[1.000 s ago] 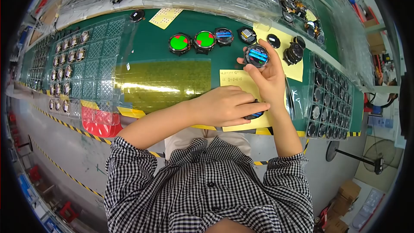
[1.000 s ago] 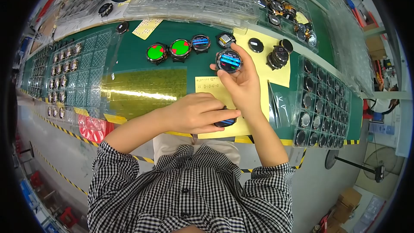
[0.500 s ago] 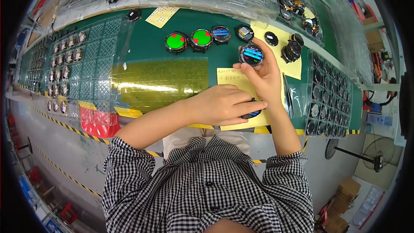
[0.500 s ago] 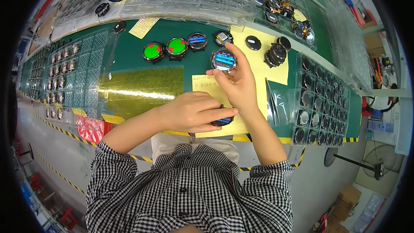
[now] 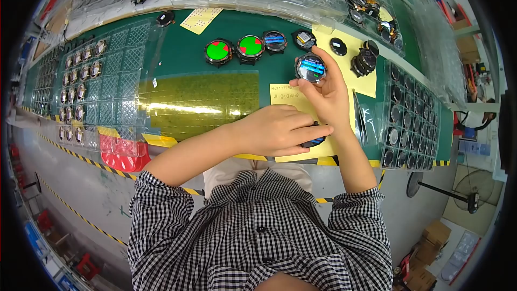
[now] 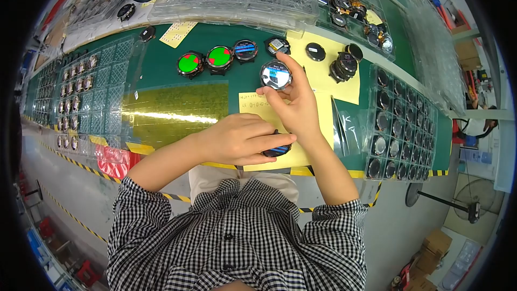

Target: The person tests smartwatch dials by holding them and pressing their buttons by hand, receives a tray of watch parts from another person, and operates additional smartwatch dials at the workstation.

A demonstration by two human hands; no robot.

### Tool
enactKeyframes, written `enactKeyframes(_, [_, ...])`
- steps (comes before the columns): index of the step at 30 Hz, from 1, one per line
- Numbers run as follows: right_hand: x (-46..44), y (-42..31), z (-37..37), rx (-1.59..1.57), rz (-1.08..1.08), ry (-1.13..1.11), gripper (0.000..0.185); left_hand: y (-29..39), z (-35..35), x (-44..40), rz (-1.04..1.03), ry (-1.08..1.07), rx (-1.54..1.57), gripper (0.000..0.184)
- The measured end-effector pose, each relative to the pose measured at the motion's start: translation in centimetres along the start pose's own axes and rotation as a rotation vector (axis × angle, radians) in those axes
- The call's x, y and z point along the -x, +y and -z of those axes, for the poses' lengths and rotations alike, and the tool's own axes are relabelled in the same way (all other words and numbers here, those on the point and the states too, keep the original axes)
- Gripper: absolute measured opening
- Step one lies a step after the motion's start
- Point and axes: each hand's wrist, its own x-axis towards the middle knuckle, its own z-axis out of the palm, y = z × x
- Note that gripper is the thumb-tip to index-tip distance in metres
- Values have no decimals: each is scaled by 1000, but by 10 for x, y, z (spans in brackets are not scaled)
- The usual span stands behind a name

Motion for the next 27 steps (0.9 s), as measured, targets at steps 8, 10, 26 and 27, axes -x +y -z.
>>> enactKeyframes(8, [1, -1, 1, 10, 15, -8, 60, 0, -1, 0, 1, 8, -14, 55])
enactKeyframes(10, [0, 0, 1, 0, 28, -2, 60, 0, -1, 0, 1, 13, -13, 55])
enactKeyframes(26, [-2, 10, 0, 88, 119, 18, 60, -5, -1, 9, -13, 56, 69, 59])
enactKeyframes(27, [-3, 10, 0, 70, 106, 2, 60, -6, 2, 8, -7, 32, 90, 59])
